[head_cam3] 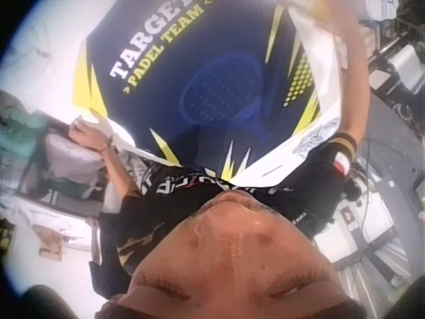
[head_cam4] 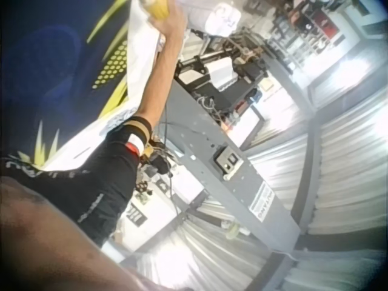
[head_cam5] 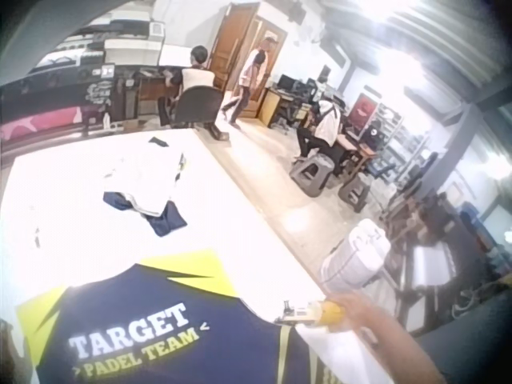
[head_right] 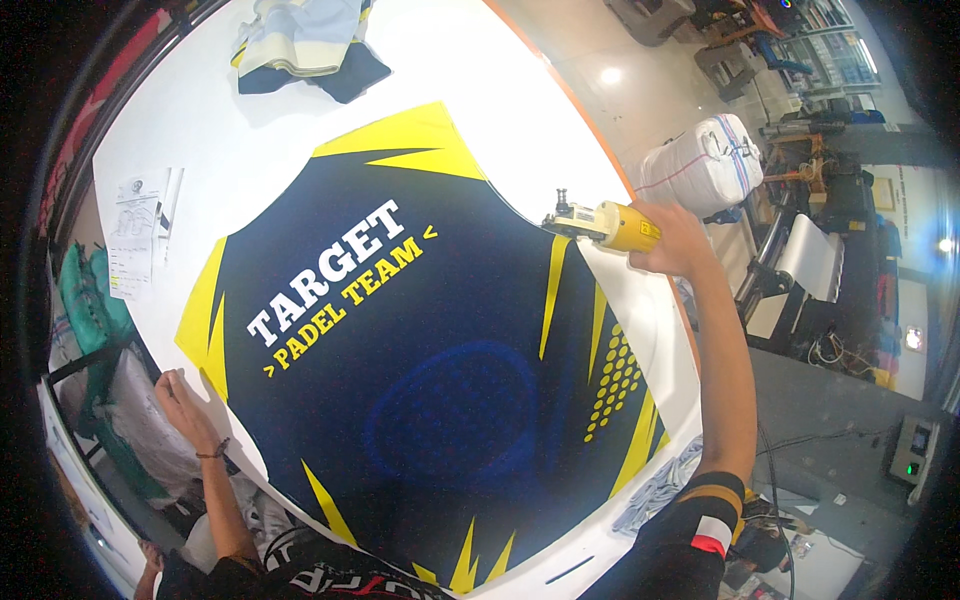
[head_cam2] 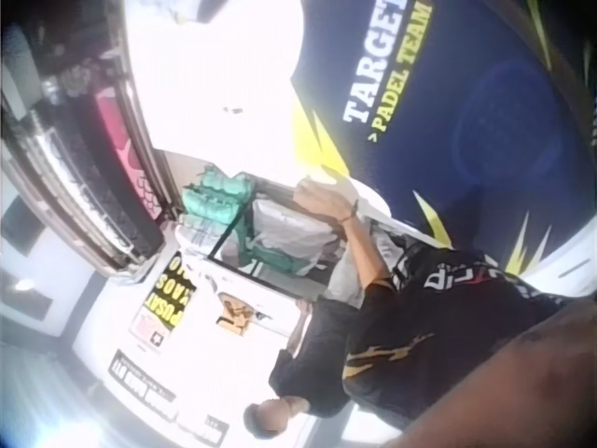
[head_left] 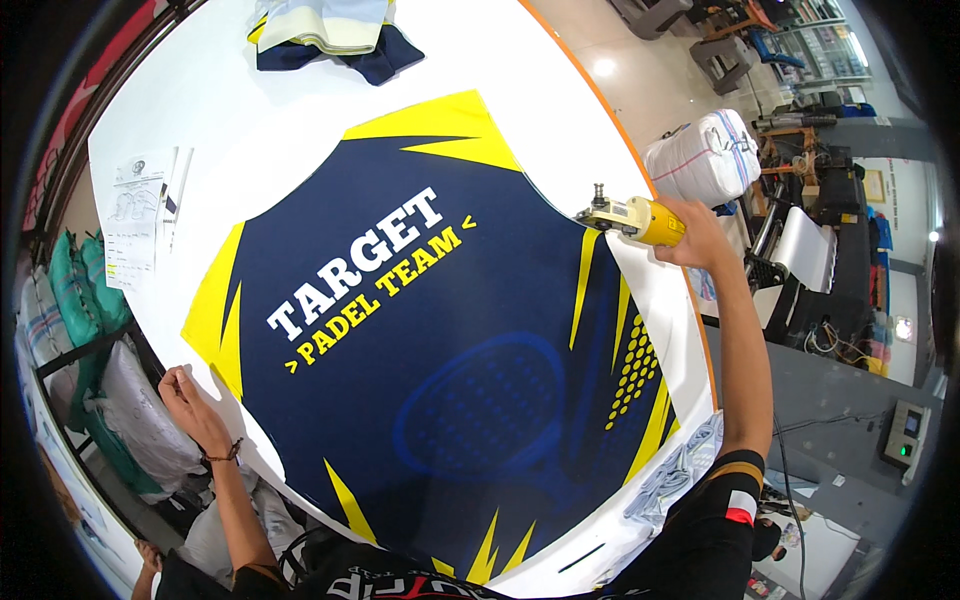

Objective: The person uses a yellow electric fabric cutter to trim the edges of a large blue and yellow printed fabric piece laid on a white table. They guide the cutter along the perimeter, remove excess fabric scraps, and then fold the finished piece.

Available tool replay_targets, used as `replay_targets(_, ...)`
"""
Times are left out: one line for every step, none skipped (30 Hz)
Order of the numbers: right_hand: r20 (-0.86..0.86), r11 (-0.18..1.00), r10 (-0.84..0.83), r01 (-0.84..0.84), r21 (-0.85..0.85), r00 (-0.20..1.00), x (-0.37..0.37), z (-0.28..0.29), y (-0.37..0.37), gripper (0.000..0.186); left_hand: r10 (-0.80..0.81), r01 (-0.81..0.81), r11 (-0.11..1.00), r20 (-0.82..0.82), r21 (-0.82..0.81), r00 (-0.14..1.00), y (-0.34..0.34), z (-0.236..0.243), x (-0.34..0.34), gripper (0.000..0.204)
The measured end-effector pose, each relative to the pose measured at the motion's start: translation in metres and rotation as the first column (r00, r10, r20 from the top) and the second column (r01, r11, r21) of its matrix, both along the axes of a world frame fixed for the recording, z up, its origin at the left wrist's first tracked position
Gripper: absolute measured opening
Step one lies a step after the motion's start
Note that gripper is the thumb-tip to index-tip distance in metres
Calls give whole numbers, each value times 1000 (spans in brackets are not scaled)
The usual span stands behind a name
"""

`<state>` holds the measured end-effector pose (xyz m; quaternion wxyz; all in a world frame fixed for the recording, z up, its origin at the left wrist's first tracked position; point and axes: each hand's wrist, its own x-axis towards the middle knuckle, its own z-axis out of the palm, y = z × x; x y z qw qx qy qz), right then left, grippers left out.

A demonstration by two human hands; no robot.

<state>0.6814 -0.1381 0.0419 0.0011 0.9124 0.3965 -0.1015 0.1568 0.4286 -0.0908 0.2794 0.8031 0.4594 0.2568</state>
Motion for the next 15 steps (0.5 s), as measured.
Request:
replay_targets(-39,1000,-19,19,3,999,1,0,-1,68,-7,7,1000,-7,11,1000,1,0,0,38)
replay_targets(-78,999,-37,38,5,996,2,0,-2,67,-2,2,1000,5,7,1000,0,-1,0,38)
replay_targets(-117,998,-56,58,6,992,3,0,-3,67,3,-3,1000,17,4,1000,0,-3,0,38)
replay_targets(-128,998,-66,67,-2,990,2,2,0,66,7,-7,1000,29,2,1000,0,-3,-1,39)
replay_targets(-139,997,-77,76,-10,987,1,5,4,66,6,-6,1000,20,9,1000,0,-3,-2,39)
replay_targets(-150,996,-87,85,-19,985,0,6,7,65,4,-4,1000,12,16,1000,1,-4,-3,39)
replay_targets(-137,997,-80,78,-18,987,0,6,5,65,0,0,1000,4,22,1000,1,-4,-3,39)
replay_targets(-123,997,-73,71,-18,990,0,5,4,64,-1,1,1000,7,21,1000,2,-4,-2,39)
replay_targets(-109,998,-66,64,-17,992,-1,5,2,63,-2,2,1000,10,20,1000,2,-5,-2,39)
replay_targets(-125,997,-79,77,-23,989,-2,7,6,63,-1,0,1000,12,20,1000,1,-4,-2,38)
replay_targets(-140,996,-93,89,-30,986,-4,10,11,62,-1,1,1000,6,27,1000,1,-5,-3,38)
replay_targets(-155,994,-106,101,-36,982,-6,12,16,61,-1,1,999,-1,33,1000,2,-5,-3,38)
replay_targets(-154,992,-120,114,-47,981,-7,12,16,60,-3,3,999,-6,39,1000,2,-5,-3,38)
replay_targets(-153,990,-134,126,-58,979,-8,12,16,59,-8,8,999,-9,36,1000,2,-5,-4,39)
replay_targets(-152,988,-147,138,-69,977,-9,12,17,58,-12,12,999,-11,34,1000,3,-5,-4,39)
